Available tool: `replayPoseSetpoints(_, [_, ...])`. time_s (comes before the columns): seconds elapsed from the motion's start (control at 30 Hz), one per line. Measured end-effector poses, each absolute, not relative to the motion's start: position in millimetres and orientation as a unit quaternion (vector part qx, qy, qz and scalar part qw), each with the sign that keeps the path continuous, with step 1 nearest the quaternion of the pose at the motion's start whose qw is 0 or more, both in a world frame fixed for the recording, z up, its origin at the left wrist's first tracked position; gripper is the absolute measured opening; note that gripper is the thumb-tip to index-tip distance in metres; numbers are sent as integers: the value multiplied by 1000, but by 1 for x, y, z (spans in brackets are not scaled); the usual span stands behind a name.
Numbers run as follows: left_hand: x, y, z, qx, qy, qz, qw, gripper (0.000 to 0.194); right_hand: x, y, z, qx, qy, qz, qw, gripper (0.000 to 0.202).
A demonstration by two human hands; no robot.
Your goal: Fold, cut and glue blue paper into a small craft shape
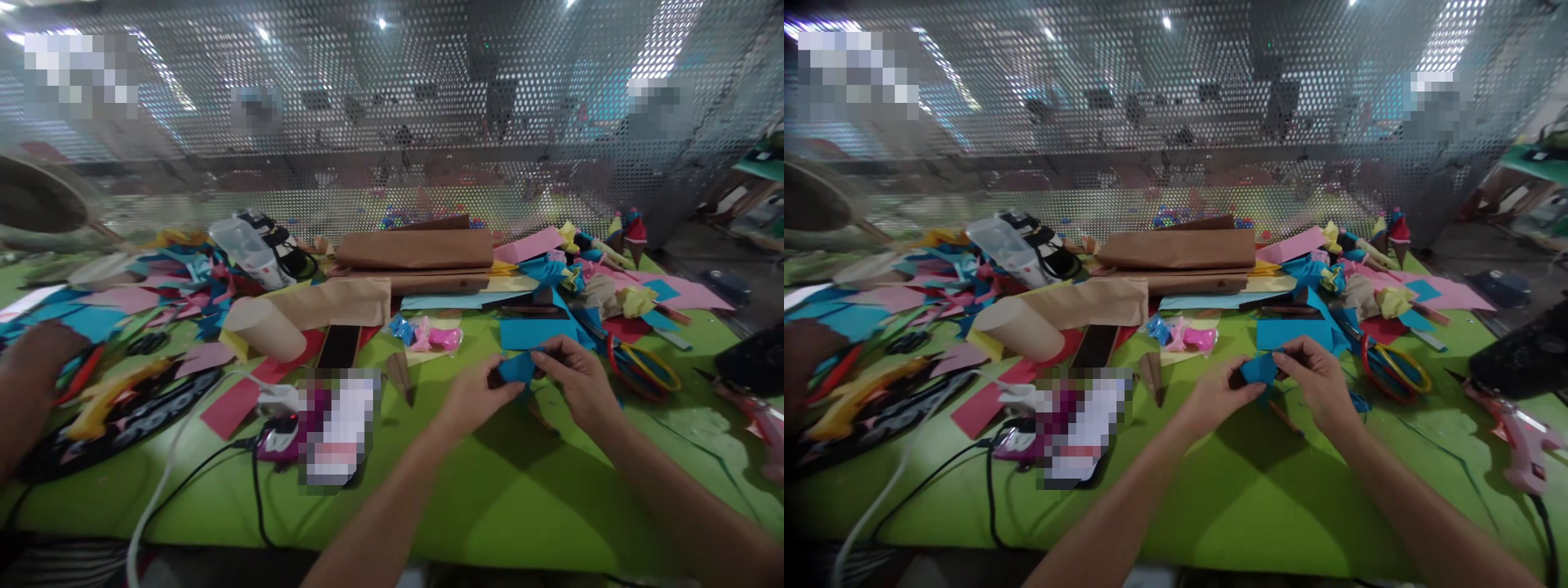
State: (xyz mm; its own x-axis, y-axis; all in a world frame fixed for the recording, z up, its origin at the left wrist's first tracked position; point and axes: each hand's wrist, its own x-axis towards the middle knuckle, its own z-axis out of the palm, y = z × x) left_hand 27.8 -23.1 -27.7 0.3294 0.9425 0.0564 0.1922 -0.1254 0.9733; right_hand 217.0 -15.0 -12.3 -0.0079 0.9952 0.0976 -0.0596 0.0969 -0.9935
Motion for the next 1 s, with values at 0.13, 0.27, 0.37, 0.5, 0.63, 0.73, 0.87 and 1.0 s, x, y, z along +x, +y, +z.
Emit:
replayPoseSetpoints(0.13, [31, -21, -28, 573, 393, 412, 589, 28, 217, -15, -11, -456, -496, 493, 550, 28])
replayPoseSetpoints(0.27, [30, -21, -22, 558, 365, 403, 627, 29, 217, -13, -11, -450, -482, 500, 562, 29])
replayPoseSetpoints(0.37, [28, -21, -20, 574, 383, 403, 602, 25, 217, -13, -12, -454, -486, 511, 545, 33])
replayPoseSetpoints(0.5, [26, -20, -21, 600, 407, 406, 556, 24, 216, -13, -12, -463, -499, 521, 515, 40])
replayPoseSetpoints(0.63, [27, -20, -22, 615, 400, 394, 553, 22, 216, -13, -11, -468, -501, 504, 525, 40])
replayPoseSetpoints(0.73, [27, -20, -22, 621, 418, 392, 535, 17, 217, -12, -14, -470, -514, 500, 515, 38])
replayPoseSetpoints(0.87, [27, -20, -24, 632, 426, 395, 512, 17, 218, -10, -20, -492, -550, 489, 465, 39])
replayPoseSetpoints(1.0, [27, -20, -22, 643, 433, 389, 498, 20, 219, -10, -21, -493, -548, 476, 479, 37])
